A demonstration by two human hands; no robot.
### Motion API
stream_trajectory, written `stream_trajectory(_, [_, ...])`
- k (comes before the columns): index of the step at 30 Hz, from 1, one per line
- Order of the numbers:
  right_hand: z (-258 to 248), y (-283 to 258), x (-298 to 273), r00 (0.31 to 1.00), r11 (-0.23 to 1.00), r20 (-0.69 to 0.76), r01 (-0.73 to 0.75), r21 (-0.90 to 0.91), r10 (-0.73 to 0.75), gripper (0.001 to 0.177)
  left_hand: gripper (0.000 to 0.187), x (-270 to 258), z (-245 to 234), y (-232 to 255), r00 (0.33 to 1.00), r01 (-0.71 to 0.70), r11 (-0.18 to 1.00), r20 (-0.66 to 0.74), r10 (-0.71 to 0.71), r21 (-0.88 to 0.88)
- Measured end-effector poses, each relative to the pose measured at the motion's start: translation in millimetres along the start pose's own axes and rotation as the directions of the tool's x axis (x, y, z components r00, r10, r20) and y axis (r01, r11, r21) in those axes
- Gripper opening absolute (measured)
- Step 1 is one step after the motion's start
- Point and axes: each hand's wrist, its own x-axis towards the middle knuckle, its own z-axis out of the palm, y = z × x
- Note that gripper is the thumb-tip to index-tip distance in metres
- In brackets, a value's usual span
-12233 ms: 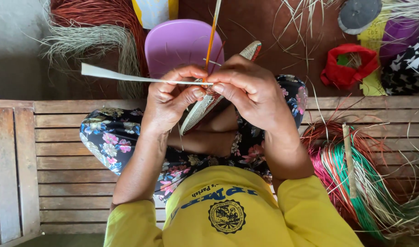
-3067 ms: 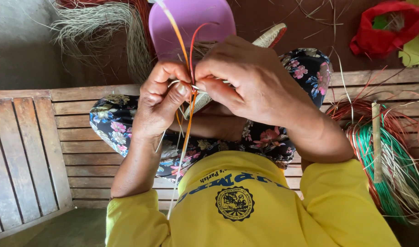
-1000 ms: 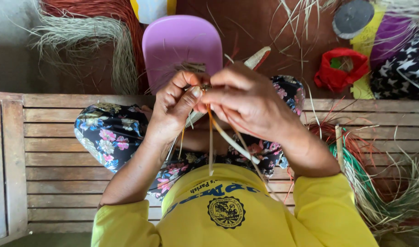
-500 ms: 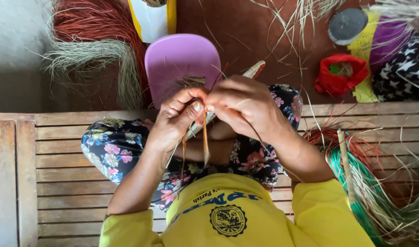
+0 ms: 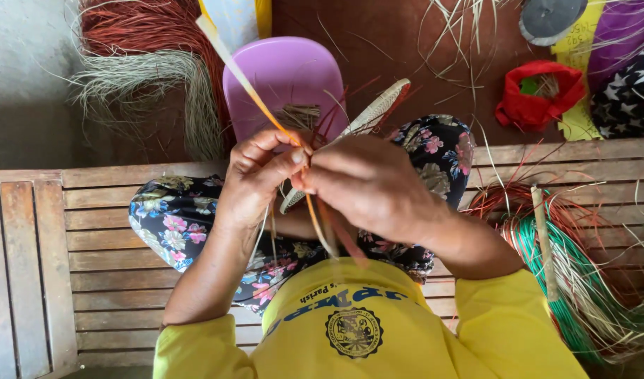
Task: Weaving natural fibers to create a fan and trimming excess material with a knife
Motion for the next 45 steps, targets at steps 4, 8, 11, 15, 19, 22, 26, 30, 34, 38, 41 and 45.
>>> stream_trajectory(4, [3,-12,-3,0.993,0.948,0.028,0.116,-0.295,-0.112,0.012,0.011,-8,6,4,0.997,-0.028,0.988,-0.061,0.037,0.150])
stream_trajectory(8, [-9,-9,-12,0.987,0.957,0.149,0.101,-0.270,-0.061,0.011,0.011,-22,20,27,1.000,-0.001,0.927,0.011,-0.004,0.375])
stream_trajectory(11, [-5,2,-2,1.000,0.939,-0.022,0.004,-0.343,-0.012,0.006,0.020,-26,10,23,0.993,0.082,0.957,0.062,-0.103,0.277])
stream_trajectory(15, [1,15,3,0.999,0.941,-0.019,-0.047,-0.335,0.044,0.010,0.024,-24,9,25,0.993,0.050,0.961,0.092,-0.077,0.271])
stream_trajectory(19, [-7,9,-3,0.993,0.955,-0.018,-0.114,-0.274,0.114,0.011,0.012,-23,15,32,0.997,0.067,0.953,0.004,-0.071,0.297])
stream_trajectory(22, [-9,9,-11,0.989,0.915,0.075,-0.087,-0.393,0.126,0.013,0.010,-22,15,34,0.998,0.063,0.949,0.000,-0.067,0.309])
stream_trajectory(26, [-8,9,-13,0.985,0.879,0.106,-0.073,-0.472,0.139,0.020,0.011,-23,9,30,0.996,0.093,0.945,-0.014,-0.093,0.313])
stream_trajectory(30, [-1,17,-17,0.986,0.871,0.098,-0.072,-0.486,0.136,0.026,0.009,-24,11,36,0.995,0.099,0.947,-0.004,-0.102,0.305])
stream_trajectory(34, [-4,17,-16,0.984,0.929,0.119,-0.079,-0.362,0.130,0.015,0.013,-25,13,37,0.995,0.096,0.969,-0.027,-0.093,0.227])
stream_trajectory(38, [-18,16,-8,0.970,0.970,0.184,-0.120,-0.212,0.160,0.012,0.019,-26,16,37,0.994,0.103,0.976,-0.051,-0.095,0.194])
stream_trajectory(41, [-23,17,1,0.939,0.963,0.248,-0.261,0.070,0.237,0.014,0.020,-25,16,36,0.995,0.102,0.977,-0.024,-0.099,0.189])
stream_trajectory(45, [-21,13,16,0.861,0.864,0.353,-0.456,0.212,0.367,0.019,0.015,-26,18,39,0.996,0.083,0.959,-0.007,-0.084,0.271])
